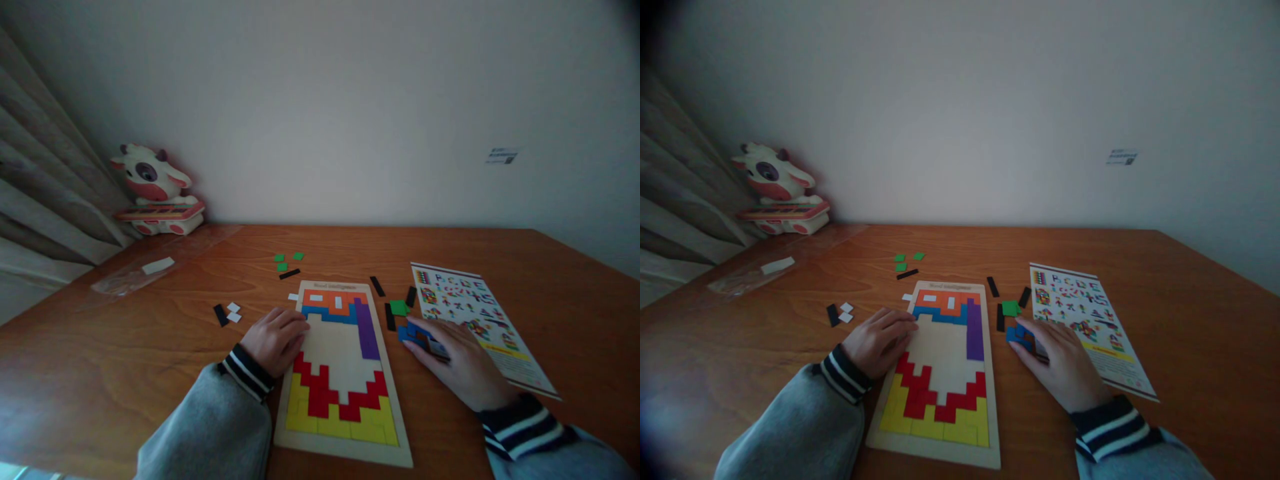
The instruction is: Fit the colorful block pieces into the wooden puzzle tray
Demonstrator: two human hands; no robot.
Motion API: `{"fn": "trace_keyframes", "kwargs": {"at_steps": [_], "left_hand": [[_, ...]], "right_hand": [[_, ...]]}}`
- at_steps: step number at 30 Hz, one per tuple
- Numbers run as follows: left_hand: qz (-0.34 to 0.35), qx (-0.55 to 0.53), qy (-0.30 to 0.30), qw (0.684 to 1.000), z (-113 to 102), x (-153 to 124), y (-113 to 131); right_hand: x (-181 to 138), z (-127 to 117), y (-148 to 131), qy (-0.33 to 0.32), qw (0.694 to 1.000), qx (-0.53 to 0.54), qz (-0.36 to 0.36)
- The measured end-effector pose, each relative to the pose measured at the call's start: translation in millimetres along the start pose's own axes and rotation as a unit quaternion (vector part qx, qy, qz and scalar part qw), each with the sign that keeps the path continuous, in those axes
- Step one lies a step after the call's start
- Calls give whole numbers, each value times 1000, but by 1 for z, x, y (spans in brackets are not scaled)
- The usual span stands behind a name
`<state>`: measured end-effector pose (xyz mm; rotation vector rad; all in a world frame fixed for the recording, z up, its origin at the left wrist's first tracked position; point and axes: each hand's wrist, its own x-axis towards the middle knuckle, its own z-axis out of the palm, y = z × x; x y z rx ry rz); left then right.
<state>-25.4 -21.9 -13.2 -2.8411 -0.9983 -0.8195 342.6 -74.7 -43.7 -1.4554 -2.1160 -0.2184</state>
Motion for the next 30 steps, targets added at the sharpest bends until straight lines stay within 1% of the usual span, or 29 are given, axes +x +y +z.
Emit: {"fn": "trace_keyframes", "kwargs": {"at_steps": [4, 10, 14, 20, 22, 25, 28, 30], "left_hand": [[-1, -3, -3, 1000, 1, 0, 0], [-5, -1, 3, 1000, 4, -2, -1], [-8, -7, 4, 1000, 5, -2, -1], [-8, -15, -3, 1000, 7, -3, -3], [-7, -11, 3, 1000, 8, -3, -3], [1, -4, 6, 1000, 7, -2, -2], [4, -3, -1, 1000, 5, -1, 0], [3, -6, -2, 1000, 4, 0, 0]], "right_hand": [[-1, 1, 0, -9, 1000, 27, -12], [-1, 1, 0, -7, 997, 68, 17], [-1, 1, -2, -6, 998, 68, 18], [1, -2, -3, -26, 998, 52, 17], [3, -5, -8, -22, 999, 49, -3], [7, -11, -23, -19, 997, 47, -64], [11, -14, -41, -65, 988, 56, -126], [12, -15, -49, -92, 983, 62, -145]]}}
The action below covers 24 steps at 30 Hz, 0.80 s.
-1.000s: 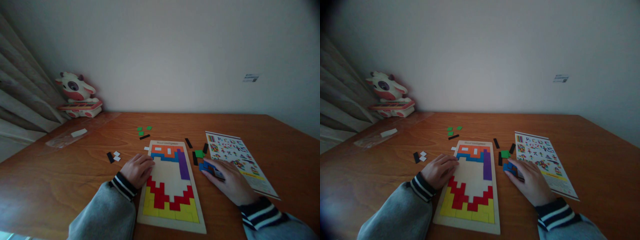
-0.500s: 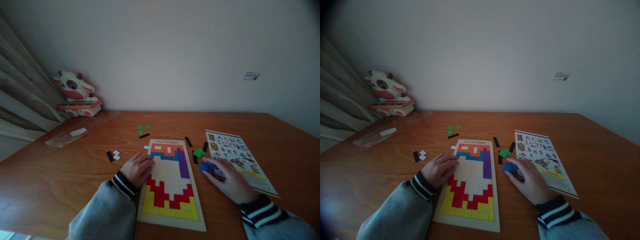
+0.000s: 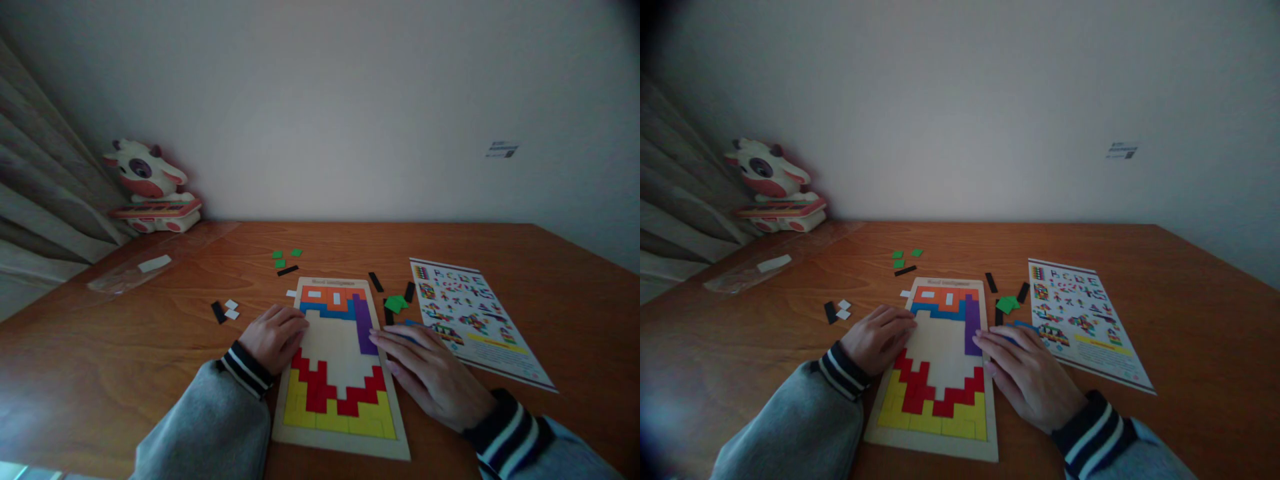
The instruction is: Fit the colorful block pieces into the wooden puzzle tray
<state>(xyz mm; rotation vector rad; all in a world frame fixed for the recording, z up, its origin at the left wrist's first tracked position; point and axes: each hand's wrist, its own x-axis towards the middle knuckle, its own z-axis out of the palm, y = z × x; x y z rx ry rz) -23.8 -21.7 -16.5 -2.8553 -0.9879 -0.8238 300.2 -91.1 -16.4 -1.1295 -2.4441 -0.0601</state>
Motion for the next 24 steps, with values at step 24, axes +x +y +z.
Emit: {"fn": "trace_keyframes", "kwargs": {"at_steps": [24], "left_hand": [[-5, -3, -13, 1000, 1, -1, -1]], "right_hand": [[-24, 6, 46, 48, 990, -40, 127]]}}
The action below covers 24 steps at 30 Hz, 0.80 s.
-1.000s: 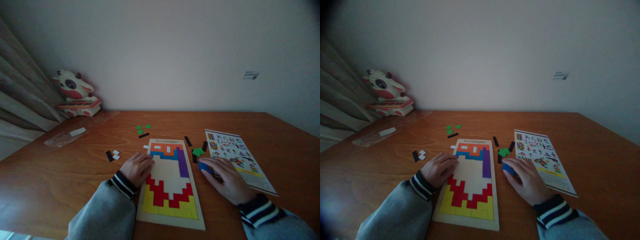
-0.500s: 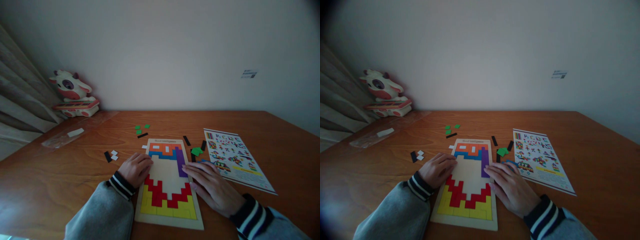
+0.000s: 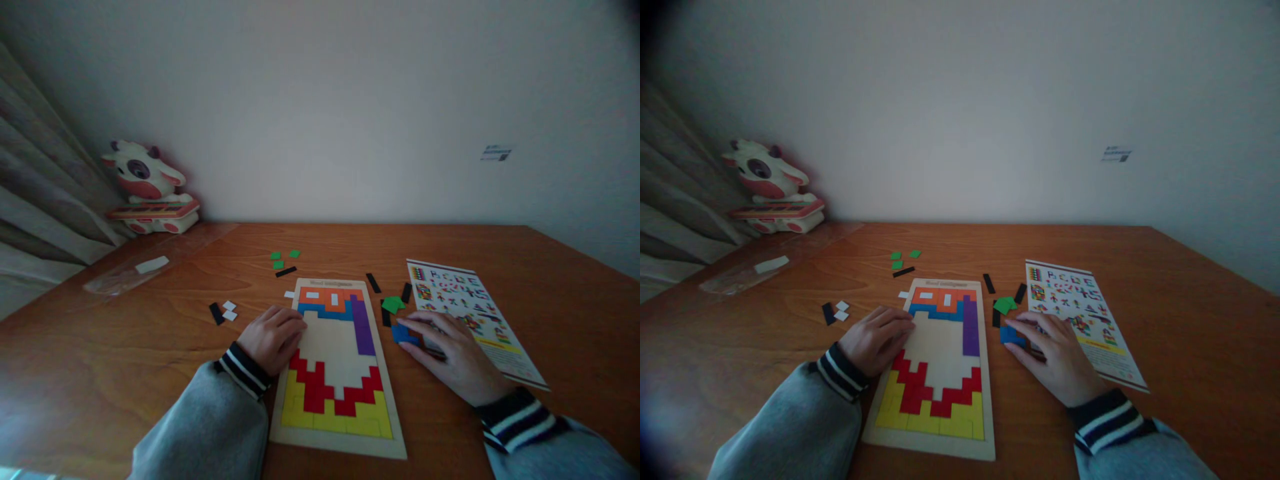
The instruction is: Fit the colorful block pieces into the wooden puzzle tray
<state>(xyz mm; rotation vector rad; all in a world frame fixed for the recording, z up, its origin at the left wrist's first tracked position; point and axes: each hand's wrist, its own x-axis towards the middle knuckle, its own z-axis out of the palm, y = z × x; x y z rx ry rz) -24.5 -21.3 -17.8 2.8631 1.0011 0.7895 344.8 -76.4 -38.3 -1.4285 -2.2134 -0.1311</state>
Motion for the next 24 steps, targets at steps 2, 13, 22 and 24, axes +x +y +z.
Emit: {"fn": "trace_keyframes", "kwargs": {"at_steps": [2, 13, 22, 24], "left_hand": [[-2, 1, -2, 1000, 0, 1, 0], [-1, -5, 4, 1000, 0, 0, 0], [5, -3, 5, 1000, -2, 1, 1], [4, -3, 7, 1000, -1, 1, 1]], "right_hand": [[1, 0, -3, -14, 1000, 1, -17], [12, 1, -9, -1, 1000, 5, -27], [26, -10, -32, 119, 990, -28, -76], [29, -9, -43, 136, 987, -11, -79]]}}
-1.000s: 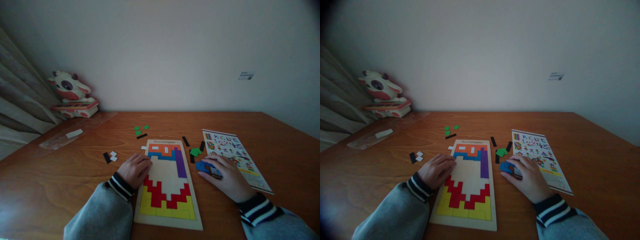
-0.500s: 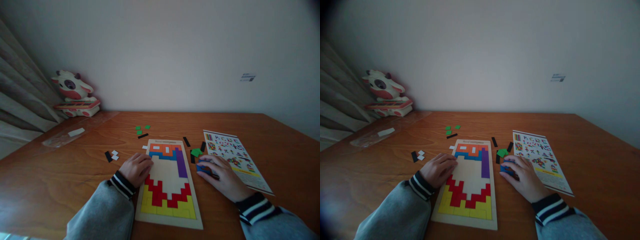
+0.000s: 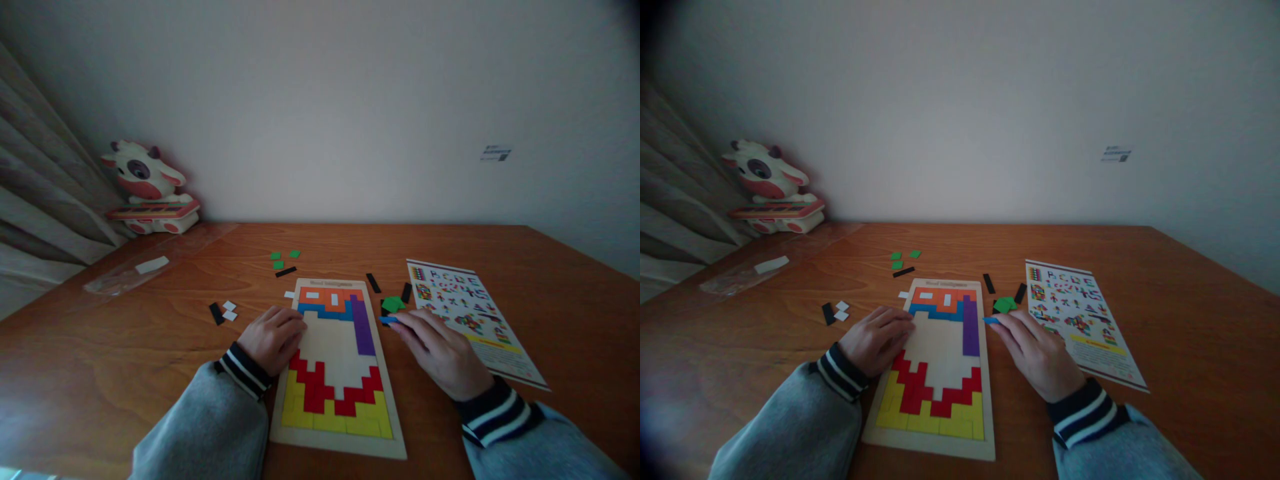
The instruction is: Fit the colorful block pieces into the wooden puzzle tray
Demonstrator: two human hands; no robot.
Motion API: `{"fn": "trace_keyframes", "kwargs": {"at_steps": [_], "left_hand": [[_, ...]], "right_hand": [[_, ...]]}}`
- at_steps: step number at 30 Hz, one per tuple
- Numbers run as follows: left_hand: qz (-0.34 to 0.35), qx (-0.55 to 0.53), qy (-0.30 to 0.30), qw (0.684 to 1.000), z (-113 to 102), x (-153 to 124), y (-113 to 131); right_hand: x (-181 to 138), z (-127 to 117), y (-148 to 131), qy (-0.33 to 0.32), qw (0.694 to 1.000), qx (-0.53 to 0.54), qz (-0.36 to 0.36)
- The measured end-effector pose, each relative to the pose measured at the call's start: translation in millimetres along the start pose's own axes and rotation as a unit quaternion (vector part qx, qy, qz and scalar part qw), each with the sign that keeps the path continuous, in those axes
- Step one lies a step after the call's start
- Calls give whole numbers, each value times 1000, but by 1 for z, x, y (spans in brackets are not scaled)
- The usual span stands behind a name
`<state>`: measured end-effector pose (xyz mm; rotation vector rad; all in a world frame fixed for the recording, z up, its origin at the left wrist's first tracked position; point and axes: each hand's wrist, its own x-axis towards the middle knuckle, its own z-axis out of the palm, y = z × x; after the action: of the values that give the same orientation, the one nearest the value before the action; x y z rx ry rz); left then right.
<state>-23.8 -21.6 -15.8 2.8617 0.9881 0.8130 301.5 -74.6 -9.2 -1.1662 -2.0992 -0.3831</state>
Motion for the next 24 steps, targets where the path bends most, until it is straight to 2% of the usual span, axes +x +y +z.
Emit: {"fn": "trace_keyframes", "kwargs": {"at_steps": [6, 11, 16, 24], "left_hand": [[3, 4, -1, 1000, 0, 1, 0], [0, 0, 4, 1000, 1, -1, 0], [-6, -3, -2, 1000, 4, -3, -2], [-2, 5, -7, 1000, -2, 1, 1]], "right_hand": [[8, 11, -24, -46, 995, 82, -33], [10, 22, -37, -85, 991, 100, -11], [9, 27, -41, -118, 984, 134, -3], [12, 25, -46, -131, 984, 117, 10]]}}
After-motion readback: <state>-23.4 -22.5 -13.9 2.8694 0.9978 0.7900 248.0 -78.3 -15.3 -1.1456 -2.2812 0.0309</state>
